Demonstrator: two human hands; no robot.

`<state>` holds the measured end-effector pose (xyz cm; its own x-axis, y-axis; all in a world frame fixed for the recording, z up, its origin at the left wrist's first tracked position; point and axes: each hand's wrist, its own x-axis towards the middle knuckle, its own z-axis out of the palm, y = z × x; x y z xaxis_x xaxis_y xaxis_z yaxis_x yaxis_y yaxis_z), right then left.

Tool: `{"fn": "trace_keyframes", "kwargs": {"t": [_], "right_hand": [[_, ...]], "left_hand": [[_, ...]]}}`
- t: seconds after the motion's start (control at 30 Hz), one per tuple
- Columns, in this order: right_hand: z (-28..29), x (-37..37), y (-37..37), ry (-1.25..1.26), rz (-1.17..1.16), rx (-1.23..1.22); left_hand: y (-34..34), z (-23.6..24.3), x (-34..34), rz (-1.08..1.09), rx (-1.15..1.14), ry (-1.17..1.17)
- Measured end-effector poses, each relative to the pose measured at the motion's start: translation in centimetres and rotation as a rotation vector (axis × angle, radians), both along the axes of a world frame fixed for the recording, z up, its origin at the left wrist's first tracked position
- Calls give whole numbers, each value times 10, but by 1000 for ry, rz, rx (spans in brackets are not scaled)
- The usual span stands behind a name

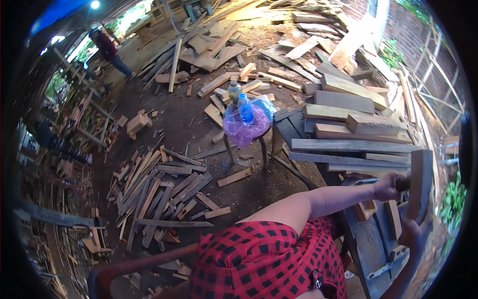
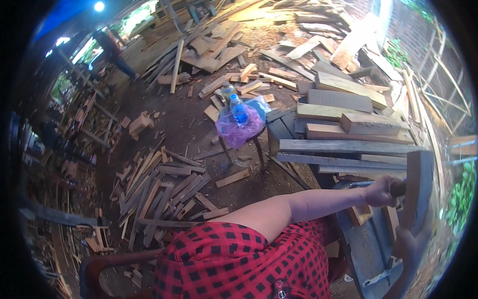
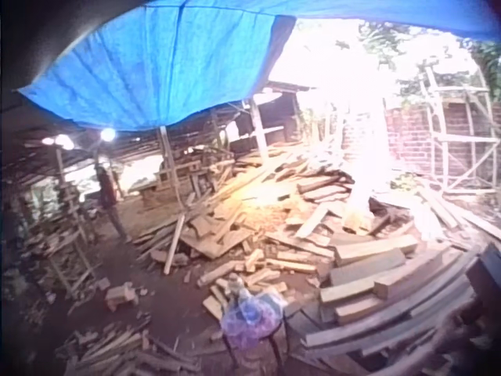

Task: The person is using a mallet and a chisel to carve out a section of a wood block on a workbench.

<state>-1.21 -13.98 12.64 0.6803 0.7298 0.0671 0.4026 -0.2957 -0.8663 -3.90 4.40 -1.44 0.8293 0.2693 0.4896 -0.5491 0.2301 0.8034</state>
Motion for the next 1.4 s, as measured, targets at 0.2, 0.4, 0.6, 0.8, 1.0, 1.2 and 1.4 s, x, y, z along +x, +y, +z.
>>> {"fn": "trace_keyframes", "kwargs": {"t": [0.2,0.4,0.6,0.8,1.0,1.2,1.4], "right_hand": [[-7,1,-5,-64,0,57],[-12,6,-8,-3,-22,87],[-15,9,-7,-7,15,128],[-16,7,-16,80,-64,80],[-15,11,-27,-4,-58,40],[-17,8,-32,-11,-74,26],[-13,0,-34,55,-167,9]], "left_hand": [[-3,8,-4,17,-9,-23],[-4,14,-9,50,-13,-37],[-5,15,-9,44,-34,-59],[-9,19,-13,-11,-36,-27],[-15,18,-8,5,-6,-39],[-16,11,-3,11,62,45],[-19,5,3,-42,51,17]]}}
